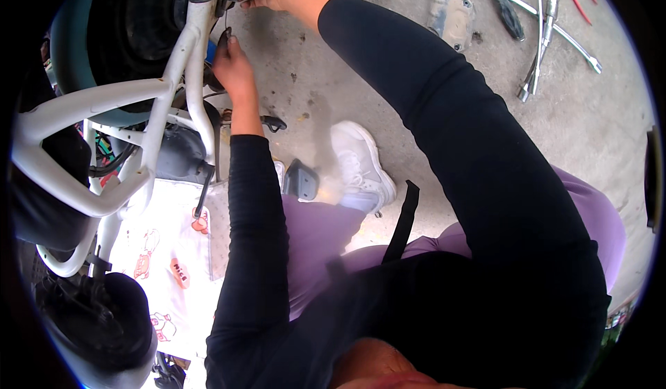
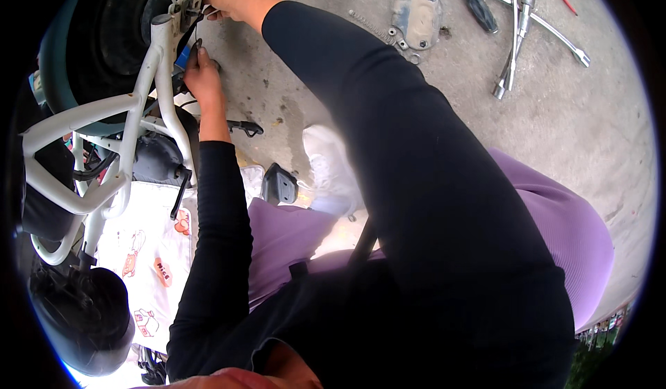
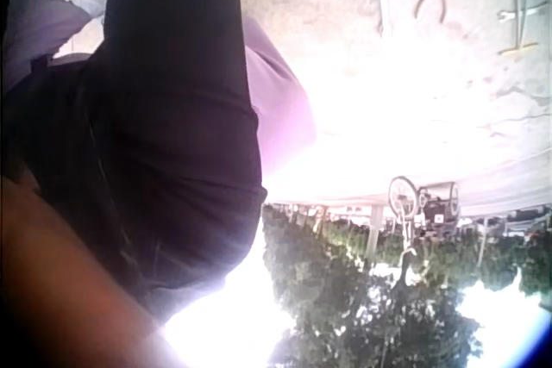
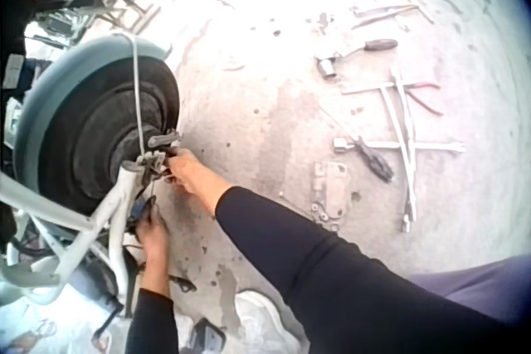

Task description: The person sits on the ground and uses a screwdriver to tighten screws on a bicycle frame. They then use a wrench to adjust a bolt on the bicycle seat post and handle a small metal plate near the rear wheel.

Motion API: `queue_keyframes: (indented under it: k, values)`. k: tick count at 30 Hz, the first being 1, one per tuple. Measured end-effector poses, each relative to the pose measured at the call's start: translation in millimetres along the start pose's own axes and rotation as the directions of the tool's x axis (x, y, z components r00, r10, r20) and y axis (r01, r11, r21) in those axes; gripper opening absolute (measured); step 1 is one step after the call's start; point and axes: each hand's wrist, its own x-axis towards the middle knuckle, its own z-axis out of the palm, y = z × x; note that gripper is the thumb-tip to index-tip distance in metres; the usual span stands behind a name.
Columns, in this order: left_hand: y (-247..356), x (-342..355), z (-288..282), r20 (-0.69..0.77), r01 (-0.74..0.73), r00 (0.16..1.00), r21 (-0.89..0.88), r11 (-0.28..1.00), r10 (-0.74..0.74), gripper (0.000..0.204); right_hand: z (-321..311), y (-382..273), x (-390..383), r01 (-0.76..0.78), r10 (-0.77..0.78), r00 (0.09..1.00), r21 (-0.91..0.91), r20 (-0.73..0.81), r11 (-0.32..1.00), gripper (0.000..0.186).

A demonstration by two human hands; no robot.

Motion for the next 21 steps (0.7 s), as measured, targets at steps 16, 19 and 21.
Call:
queue_keyframes:
  k: [16,19,21]
  values:
    - [8,34,-3,0.002,-0.189,0.978,0.438,0.879,0.209,0.031,-28,-18,-7,-0.016,0.038,0.998,0.36,-0.054,0.933,0.018]
    - [2,41,1,-0.039,-0.258,0.949,0.476,0.841,0.313,0.032,-31,-20,3,0.013,0.008,0.998,0.329,-0.063,0.944,0.018]
    - [0,42,5,-0.055,-0.284,0.938,0.445,0.849,0.342,0.03,-35,-20,6,0.004,0.02,0.998,0.338,-0.067,0.941,0.018]
